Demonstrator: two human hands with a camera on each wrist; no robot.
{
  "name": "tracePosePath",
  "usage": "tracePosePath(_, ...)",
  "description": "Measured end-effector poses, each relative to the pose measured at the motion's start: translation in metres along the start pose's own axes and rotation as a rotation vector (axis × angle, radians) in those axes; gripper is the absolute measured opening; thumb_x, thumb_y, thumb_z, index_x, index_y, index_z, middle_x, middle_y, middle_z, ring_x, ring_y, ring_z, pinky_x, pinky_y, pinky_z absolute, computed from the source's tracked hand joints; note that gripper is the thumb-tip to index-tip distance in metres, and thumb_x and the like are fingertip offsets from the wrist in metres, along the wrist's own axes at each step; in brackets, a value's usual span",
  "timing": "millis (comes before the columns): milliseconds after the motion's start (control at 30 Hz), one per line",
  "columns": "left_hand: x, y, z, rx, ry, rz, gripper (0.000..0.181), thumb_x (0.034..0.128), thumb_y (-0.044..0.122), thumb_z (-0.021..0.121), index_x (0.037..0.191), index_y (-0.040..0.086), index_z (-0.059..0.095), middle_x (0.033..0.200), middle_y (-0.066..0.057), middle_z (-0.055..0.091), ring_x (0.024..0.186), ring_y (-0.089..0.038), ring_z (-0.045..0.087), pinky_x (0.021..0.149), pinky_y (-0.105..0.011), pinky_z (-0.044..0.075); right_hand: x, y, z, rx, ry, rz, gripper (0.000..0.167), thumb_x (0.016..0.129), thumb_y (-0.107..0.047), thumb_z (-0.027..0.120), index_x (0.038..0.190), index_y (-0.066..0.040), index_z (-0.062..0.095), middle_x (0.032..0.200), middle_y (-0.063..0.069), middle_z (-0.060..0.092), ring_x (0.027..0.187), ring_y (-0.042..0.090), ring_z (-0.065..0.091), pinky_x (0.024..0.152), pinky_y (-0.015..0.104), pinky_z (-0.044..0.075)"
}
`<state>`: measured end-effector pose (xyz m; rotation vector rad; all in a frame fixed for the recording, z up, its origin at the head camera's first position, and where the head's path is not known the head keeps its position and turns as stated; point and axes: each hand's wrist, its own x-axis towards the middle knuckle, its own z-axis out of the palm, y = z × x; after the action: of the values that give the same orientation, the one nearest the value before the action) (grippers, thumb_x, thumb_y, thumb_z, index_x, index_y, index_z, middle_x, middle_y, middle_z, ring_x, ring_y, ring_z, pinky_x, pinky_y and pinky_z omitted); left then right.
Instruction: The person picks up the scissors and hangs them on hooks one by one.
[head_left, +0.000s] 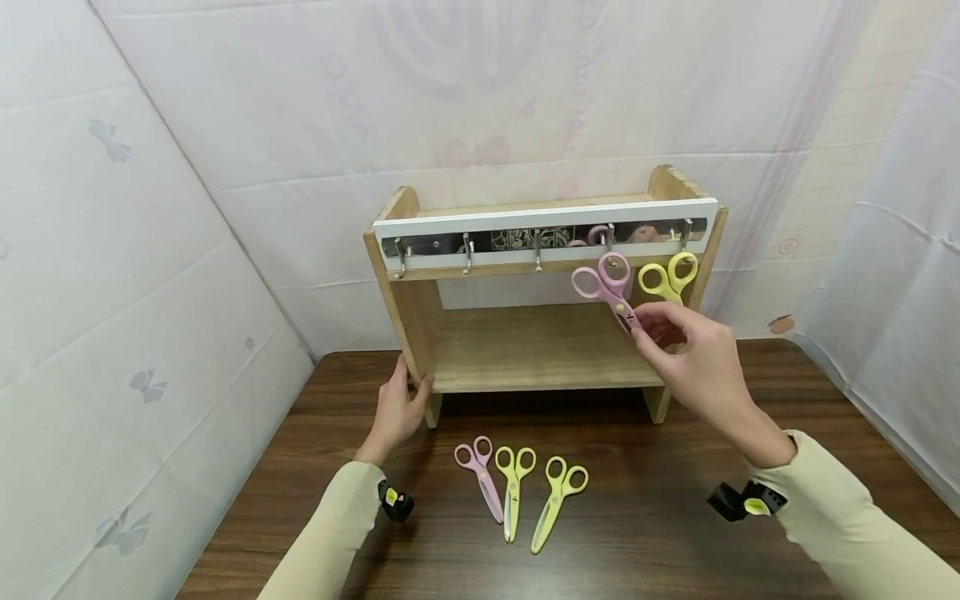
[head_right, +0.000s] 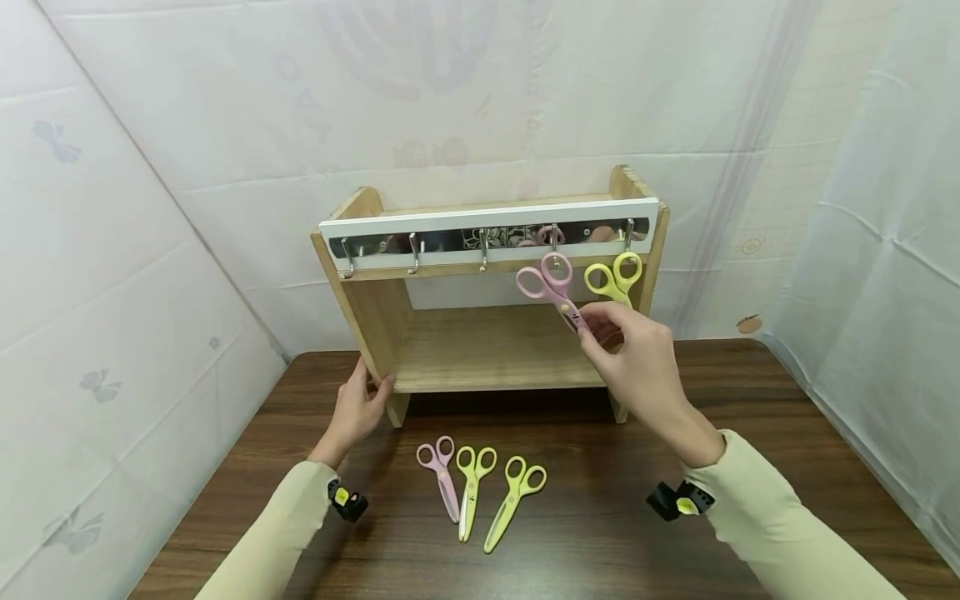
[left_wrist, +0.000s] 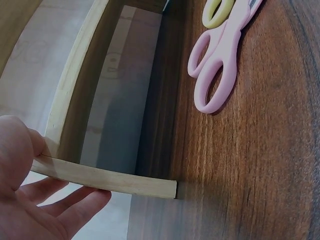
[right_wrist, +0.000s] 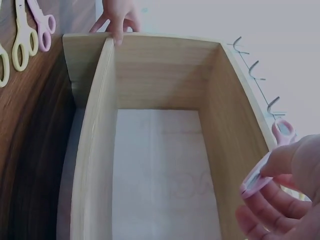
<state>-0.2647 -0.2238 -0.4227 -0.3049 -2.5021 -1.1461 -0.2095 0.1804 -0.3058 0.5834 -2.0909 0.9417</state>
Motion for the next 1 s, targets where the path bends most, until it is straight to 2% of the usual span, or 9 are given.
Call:
tracePosePath(267,0.000,-0.001,0.001,-0.001,0.008,0.010,0.054,0.1047,0.012,0.059,0.153,0.003,0.037,0.130,-0.029,0.062,0.113,-0.042,0.067,0.076,-0.051,0.063,-0.001,0.000,0.009,0.004,0.033,0.074,0.012,0.090,-0.003,0.076,0.101,-0.006,0.077,0.080,0.002,0.073,0.070,0.001,0.062,0.062,0.009,0.050)
tracePosePath(500,0.000,-0.001,0.000,-0.001,0.014,0.013,0.054,0.1045,0.012,0.059,0.153,0.003,0.038,0.130,-0.030,0.062,0.112,-0.042,0.067,0.075,-0.050,0.063,-0.004,0.002,0.015,0.002,0.037,0.096,0.011,0.089,-0.002,0.076,0.100,-0.005,0.077,0.079,0.003,0.072,0.069,0.001,0.062,0.063,0.010,0.051)
tracePosePath(667,0.001,0.000,0.000,-0.001,0.015,0.012,0.054,0.1043,0.012,0.059,0.153,0.004,0.038,0.131,-0.029,0.062,0.112,-0.042,0.067,0.075,-0.050,0.063,-0.005,0.004,0.018,0.006,0.055,0.076,0.015,0.089,0.001,0.073,0.103,-0.004,0.074,0.080,0.002,0.071,0.069,0.002,0.062,0.063,0.012,0.052)
tracePosePath(867,0.001,0.001,-0.001,-0.008,0.005,-0.004,0.055,0.1048,0.013,0.058,0.154,0.005,0.037,0.132,-0.030,0.061,0.114,-0.043,0.066,0.077,-0.051,0.063,-0.006,0.008,0.025,-0.009,0.085,0.008,0.025,0.087,0.003,0.071,0.111,-0.002,0.072,0.084,0.006,0.071,0.072,0.009,0.064,0.064,0.010,0.051)
tracePosePath(1000,0.000,0.001,0.000,-0.006,0.004,-0.011,0.054,0.1050,0.013,0.058,0.154,0.004,0.037,0.132,-0.030,0.061,0.114,-0.043,0.066,0.077,-0.051,0.063,-0.008,0.010,0.029,-0.017,0.096,-0.009,0.030,0.086,0.006,0.071,0.115,-0.002,0.072,0.089,0.007,0.072,0.072,0.014,0.065,0.066,0.009,0.050)
